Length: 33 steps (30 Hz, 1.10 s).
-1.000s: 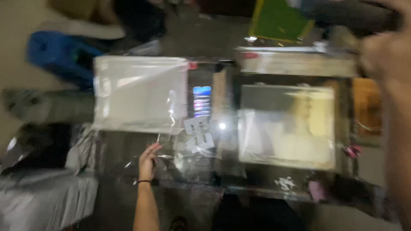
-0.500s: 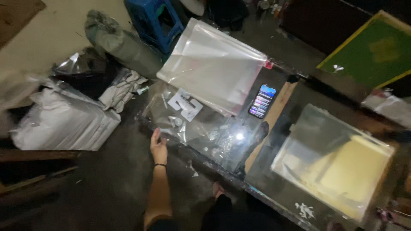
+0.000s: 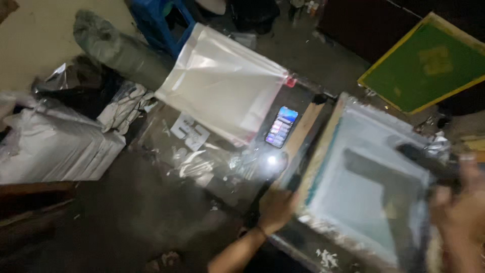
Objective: The person uses a squeegee to spread white ink across a screen printing frame. They repeatedly pull the squeegee across the screen to coat it with ink, then lift the frame to reveal a printed design on a plastic sheet underneath.
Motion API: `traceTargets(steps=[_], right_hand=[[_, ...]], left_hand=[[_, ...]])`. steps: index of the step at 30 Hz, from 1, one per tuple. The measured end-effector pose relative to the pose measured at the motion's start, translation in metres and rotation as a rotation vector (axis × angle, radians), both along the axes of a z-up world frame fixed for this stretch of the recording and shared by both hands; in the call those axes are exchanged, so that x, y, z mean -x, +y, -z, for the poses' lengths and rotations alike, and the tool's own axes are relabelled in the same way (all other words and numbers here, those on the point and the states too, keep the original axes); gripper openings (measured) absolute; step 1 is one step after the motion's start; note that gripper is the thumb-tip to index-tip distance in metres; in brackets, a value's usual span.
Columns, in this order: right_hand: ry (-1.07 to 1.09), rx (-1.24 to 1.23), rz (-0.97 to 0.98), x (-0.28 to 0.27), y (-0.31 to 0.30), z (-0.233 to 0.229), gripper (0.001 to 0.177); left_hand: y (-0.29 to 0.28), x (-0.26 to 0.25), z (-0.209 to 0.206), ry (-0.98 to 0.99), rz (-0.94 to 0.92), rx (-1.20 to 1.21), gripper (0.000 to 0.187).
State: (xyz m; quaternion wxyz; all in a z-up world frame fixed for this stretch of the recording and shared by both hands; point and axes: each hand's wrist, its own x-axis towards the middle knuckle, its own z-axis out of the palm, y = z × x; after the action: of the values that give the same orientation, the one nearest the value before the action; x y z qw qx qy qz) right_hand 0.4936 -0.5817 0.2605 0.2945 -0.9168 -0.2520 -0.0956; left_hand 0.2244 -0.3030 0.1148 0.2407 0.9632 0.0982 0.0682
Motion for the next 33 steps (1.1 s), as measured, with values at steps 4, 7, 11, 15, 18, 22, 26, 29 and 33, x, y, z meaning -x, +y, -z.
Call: traceTargets(steps=[4, 7, 11, 15, 18, 22, 26, 29, 33], right_hand=[[-0.214, 0.453, -0.041, -0.055, 0.009, 0.135, 0.052], [0.152, 0.544, -0.037, -0.088, 0.036, 0.185, 0.08], [0.188, 0.654, 0.025, -0.11, 0.061, 0.194, 0.066], [0.195, 0.745, 0.014, -0.053, 0.06, 0.193, 0.06], [0.226, 0.814, -0.031, 0.044, 0.031, 0.215, 0.052], [0.299, 0.895, -0.047, 0.162, -0.002, 0.218, 0.044], [0.401, 0.819, -0.086, 0.198, -0.009, 0.204, 0.042], [0.462, 0.846, -0.087, 0.19, -0.009, 0.219, 0.042], [0.466, 0.865, -0.024, 0.125, 0.039, 0.156, 0.041]], left_hand=[[0.0, 0.017, 0.073, -0.122, -0.174, 0.523, 0.062], [0.004, 0.027, 0.103, 0.466, -0.333, 0.77, 0.051], [0.005, 0.037, 0.115, 0.392, -0.379, 0.865, 0.048], [0.008, 0.038, 0.125, 0.477, -0.417, 0.866, 0.049], [0.007, 0.035, 0.128, 0.52, -0.401, 0.835, 0.065], [0.021, 0.009, 0.03, 0.39, -0.275, 0.925, 0.059], [0.01, 0.025, 0.068, 0.431, -0.278, 0.666, 0.057], [0.01, 0.03, 0.088, 0.375, -0.273, 0.702, 0.051], [0.01, 0.033, 0.106, 0.469, -0.357, 0.653, 0.039]])
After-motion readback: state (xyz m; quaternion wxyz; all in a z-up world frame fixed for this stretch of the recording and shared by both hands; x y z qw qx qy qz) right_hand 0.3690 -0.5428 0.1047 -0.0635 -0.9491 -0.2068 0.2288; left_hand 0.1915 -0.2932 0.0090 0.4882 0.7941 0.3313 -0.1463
